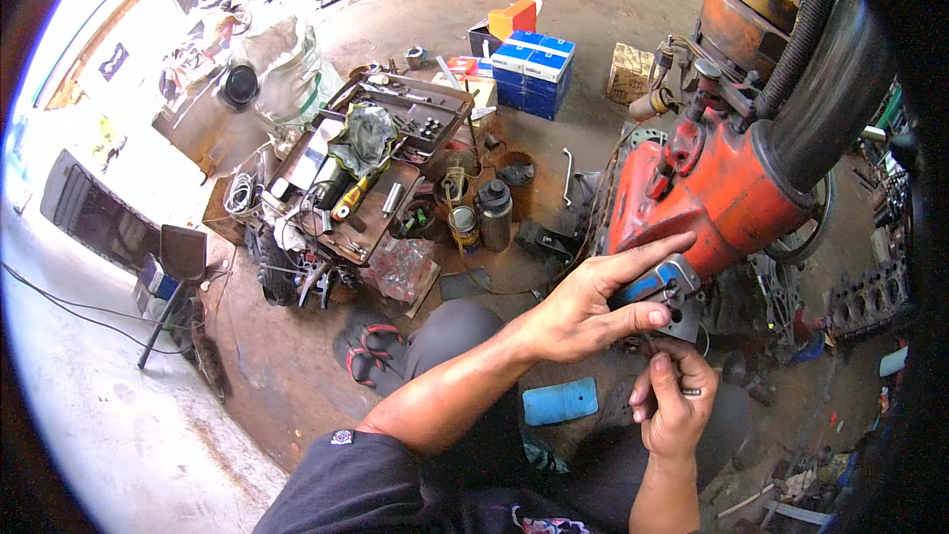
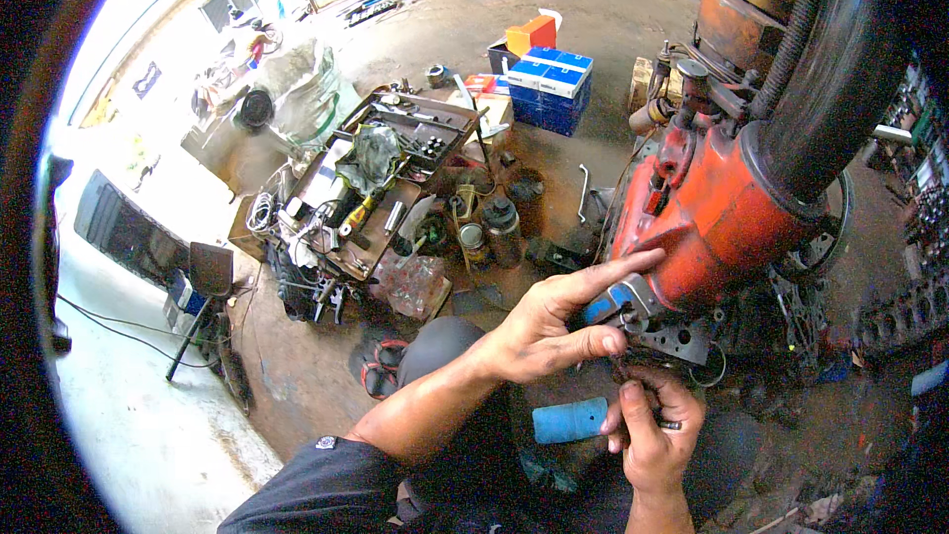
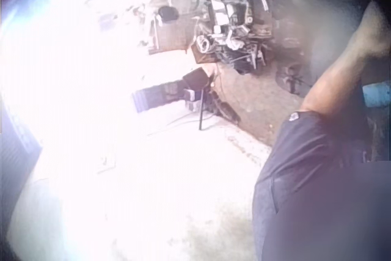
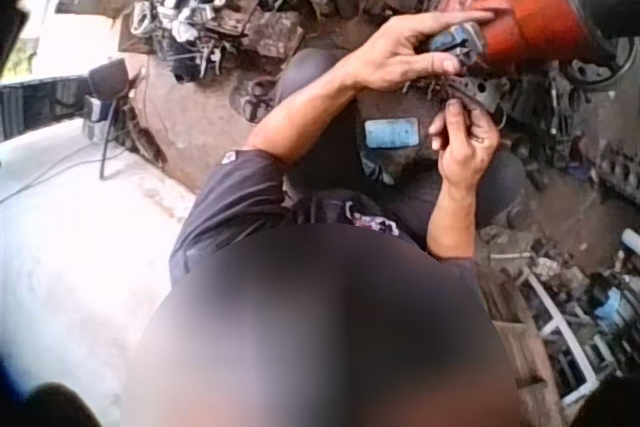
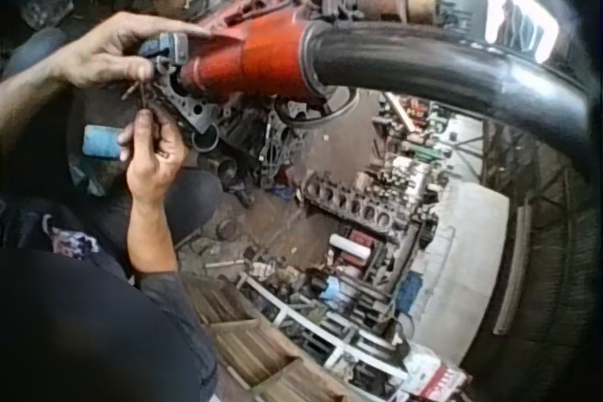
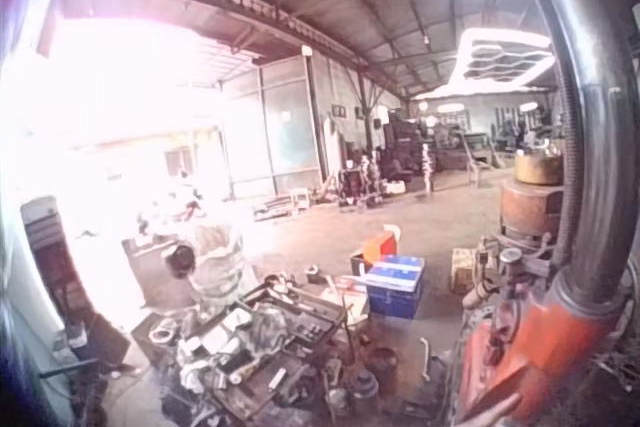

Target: The person sits on the floor and works on a red engine block. They use a screwdriver to remove a bolt, then use a socket wrench to tighten a bolt on the engine. They also rotate the engine's flywheel by hand.

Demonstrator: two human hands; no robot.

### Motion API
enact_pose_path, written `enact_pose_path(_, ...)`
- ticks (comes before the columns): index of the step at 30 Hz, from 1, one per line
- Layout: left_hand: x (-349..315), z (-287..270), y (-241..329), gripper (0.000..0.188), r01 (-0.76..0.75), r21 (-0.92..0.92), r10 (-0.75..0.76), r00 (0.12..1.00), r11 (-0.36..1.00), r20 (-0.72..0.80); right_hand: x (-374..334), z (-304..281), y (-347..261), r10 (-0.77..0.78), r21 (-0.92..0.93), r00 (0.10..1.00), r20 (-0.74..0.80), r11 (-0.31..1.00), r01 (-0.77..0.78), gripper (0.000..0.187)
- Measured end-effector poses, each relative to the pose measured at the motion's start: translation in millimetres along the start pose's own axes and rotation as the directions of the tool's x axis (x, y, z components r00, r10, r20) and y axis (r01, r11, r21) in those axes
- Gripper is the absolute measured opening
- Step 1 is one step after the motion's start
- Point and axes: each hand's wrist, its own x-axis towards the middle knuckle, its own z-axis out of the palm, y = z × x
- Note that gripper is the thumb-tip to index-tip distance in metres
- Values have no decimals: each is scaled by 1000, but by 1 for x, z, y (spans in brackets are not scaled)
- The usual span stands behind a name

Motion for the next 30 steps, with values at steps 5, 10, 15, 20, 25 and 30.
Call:
enact_pose_path(5,4,-3,0,76,-158,206,145,986,966,77,-1,0,-2,63,62,998,-3,996,-63,21)
enact_pose_path(10,1,-6,2,76,-100,194,84,992,976,90,-3,4,1,-23,-149,1000,-19,989,20,24)
enact_pose_path(15,2,-4,1,76,-135,182,126,990,974,61,0,4,2,59,62,998,-25,996,-57,24)
enact_pose_path(20,0,-3,3,73,-200,251,187,980,947,75,-2,5,2,82,40,996,-40,996,-81,23)
enact_pose_path(25,-2,-3,5,69,-198,331,162,978,923,134,-3,9,2,-70,-169,997,-31,984,64,20)
enact_pose_path(30,-1,-1,1,71,-191,292,178,981,937,73,-4,10,2,-102,-181,994,-31,979,95,19)
